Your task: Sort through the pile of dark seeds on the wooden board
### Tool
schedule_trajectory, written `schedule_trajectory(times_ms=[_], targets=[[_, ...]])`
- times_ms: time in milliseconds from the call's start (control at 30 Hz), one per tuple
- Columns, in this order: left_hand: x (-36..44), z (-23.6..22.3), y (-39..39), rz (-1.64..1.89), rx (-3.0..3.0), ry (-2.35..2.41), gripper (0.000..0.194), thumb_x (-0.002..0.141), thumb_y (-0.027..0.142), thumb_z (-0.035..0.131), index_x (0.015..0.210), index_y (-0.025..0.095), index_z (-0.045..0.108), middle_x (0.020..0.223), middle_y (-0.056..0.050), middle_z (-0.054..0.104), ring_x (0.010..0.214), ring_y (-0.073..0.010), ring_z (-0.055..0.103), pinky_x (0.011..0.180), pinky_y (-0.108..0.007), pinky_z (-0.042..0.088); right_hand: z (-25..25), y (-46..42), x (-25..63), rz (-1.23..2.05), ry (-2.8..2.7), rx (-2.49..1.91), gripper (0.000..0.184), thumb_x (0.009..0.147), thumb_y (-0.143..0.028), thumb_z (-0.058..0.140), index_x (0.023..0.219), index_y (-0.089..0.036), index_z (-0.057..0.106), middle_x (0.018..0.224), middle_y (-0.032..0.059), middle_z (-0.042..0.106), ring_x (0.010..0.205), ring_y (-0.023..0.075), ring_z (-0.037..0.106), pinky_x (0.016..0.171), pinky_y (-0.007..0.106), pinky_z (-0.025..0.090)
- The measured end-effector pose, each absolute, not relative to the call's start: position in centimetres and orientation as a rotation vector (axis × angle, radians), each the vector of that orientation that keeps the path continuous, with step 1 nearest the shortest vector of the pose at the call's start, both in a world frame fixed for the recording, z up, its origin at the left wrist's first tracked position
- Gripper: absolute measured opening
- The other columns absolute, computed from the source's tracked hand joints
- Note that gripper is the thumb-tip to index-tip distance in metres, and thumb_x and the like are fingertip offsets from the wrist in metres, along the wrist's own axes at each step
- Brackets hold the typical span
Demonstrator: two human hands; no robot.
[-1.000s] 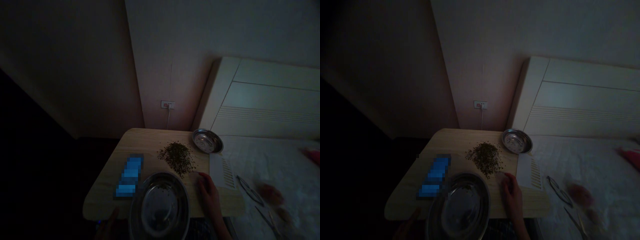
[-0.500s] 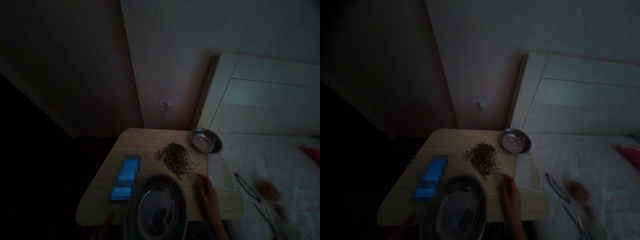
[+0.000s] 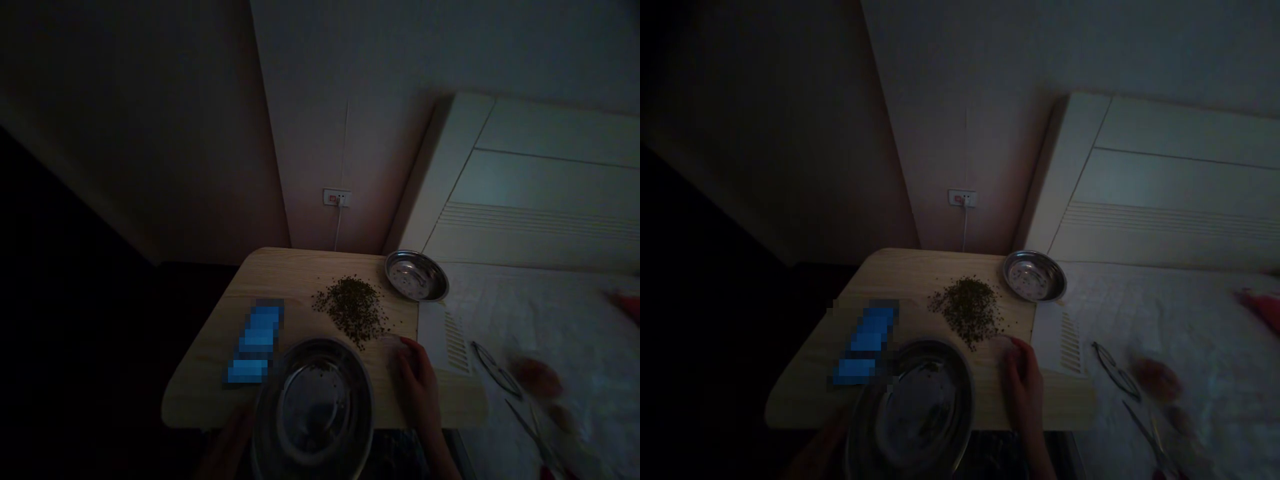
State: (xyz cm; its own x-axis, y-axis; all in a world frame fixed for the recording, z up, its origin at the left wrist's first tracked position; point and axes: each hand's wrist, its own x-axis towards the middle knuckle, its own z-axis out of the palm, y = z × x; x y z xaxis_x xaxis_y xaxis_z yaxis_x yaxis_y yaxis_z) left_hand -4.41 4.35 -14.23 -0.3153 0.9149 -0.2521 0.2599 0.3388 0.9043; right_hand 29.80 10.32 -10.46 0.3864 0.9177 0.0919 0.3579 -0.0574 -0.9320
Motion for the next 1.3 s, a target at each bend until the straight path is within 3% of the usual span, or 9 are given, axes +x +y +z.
schedule_trajectory(times_ms=[33,100,167,300,533,633,867,1100,1300], targets=[[-3.5,-13.5,4.2,0.936,1.070,1.704,0.033,0.060,0.039,0.064,0.092,0.032,0.069,0.115,-0.002,0.067,0.120,-0.0347,0.047,0.099,-0.045,0.039,-10.5,10.3,29.8,0.684,-1.147,-1.612,0.035,0.083,-0.038,0.047,0.112,-0.019,0.052,0.097,0.0073,0.061,0.085,0.0207,0.056,0.071,0.029,0.041],[-1.6,-11.9,4.0,0.885,1.022,1.677,0.052,0.067,0.040,0.062,0.118,0.030,0.055,0.124,-0.003,0.061,0.121,-0.0316,0.047,0.100,-0.043,0.038,-10.7,10.2,29.9,0.677,-1.138,-1.589,0.034,0.083,-0.037,0.047,0.112,-0.019,0.052,0.095,0.0064,0.061,0.085,0.0204,0.055,0.074,0.029,0.041],[-0.2,-10.6,4.1,0.909,1.027,1.694,0.062,0.069,0.041,0.061,0.126,0.024,0.047,0.131,-0.006,0.055,0.124,-0.0304,0.043,0.102,-0.040,0.036,-10.9,10.1,30.0,0.674,-1.130,-1.565,0.034,0.083,-0.036,0.047,0.112,-0.019,0.052,0.092,0.0053,0.060,0.084,0.0199,0.054,0.075,0.030,0.041],[-0.1,-10.0,4.6,0.943,1.095,1.687,0.062,0.072,0.040,0.057,0.129,0.020,0.043,0.137,-0.006,0.047,0.129,-0.0288,0.036,0.106,-0.039,0.029,-11.2,10.1,30.3,0.661,-1.087,-1.501,0.033,0.083,-0.034,0.048,0.112,-0.019,0.053,0.090,0.0037,0.059,0.082,0.0184,0.053,0.076,0.030,0.040],[-2.9,-11.1,3.9,0.849,1.339,1.533,0.053,0.070,0.039,0.063,0.120,0.023,0.057,0.127,-0.003,0.058,0.122,-0.0303,0.046,0.104,-0.041,0.035,-11.7,9.9,31.0,0.703,-0.974,-1.376,0.037,0.079,-0.036,0.051,0.113,-0.019,0.053,0.081,0.0012,0.058,0.067,0.0143,0.051,0.061,0.025,0.042],[-2.1,-11.5,2.8,0.777,1.427,1.482,0.048,0.068,0.037,0.065,0.115,0.026,0.061,0.123,-0.001,0.062,0.119,-0.0313,0.049,0.102,-0.042,0.037,-11.8,9.6,31.9,0.628,-0.973,-1.372,0.036,0.078,-0.034,0.052,0.112,-0.020,0.052,0.083,0.0014,0.058,0.071,0.0145,0.053,0.064,0.025,0.042],[1.1,-12.8,1.3,0.785,1.580,1.268,0.049,0.068,0.028,0.066,0.117,0.024,0.060,0.124,-0.004,0.061,0.116,-0.0305,0.052,0.100,-0.040,0.039,-12.8,8.3,33.7,0.556,-0.982,-1.383,0.036,0.079,-0.038,0.051,0.109,-0.019,0.050,0.079,0.0016,0.060,0.058,0.0127,0.051,0.055,0.024,0.041],[2.4,-14.5,0.4,0.777,1.492,1.270,0.050,0.067,0.027,0.066,0.116,0.022,0.060,0.124,-0.006,0.061,0.117,-0.0309,0.051,0.099,-0.041,0.039,-13.8,7.7,33.8,0.515,-1.119,-1.384,0.034,0.080,-0.036,0.050,0.111,-0.021,0.048,0.080,0.0025,0.059,0.070,0.0165,0.056,0.062,0.027,0.044],[2.7,-14.5,0.2,0.715,1.446,1.294,0.051,0.067,0.025,0.063,0.117,0.020,0.059,0.126,-0.008,0.059,0.118,-0.0303,0.050,0.100,-0.041,0.038,-13.1,7.7,33.9,0.546,-1.209,-1.363,0.039,0.080,-0.032,0.050,0.116,-0.020,0.043,0.082,0.0022,0.060,0.063,0.0144,0.054,0.060,0.027,0.044]])
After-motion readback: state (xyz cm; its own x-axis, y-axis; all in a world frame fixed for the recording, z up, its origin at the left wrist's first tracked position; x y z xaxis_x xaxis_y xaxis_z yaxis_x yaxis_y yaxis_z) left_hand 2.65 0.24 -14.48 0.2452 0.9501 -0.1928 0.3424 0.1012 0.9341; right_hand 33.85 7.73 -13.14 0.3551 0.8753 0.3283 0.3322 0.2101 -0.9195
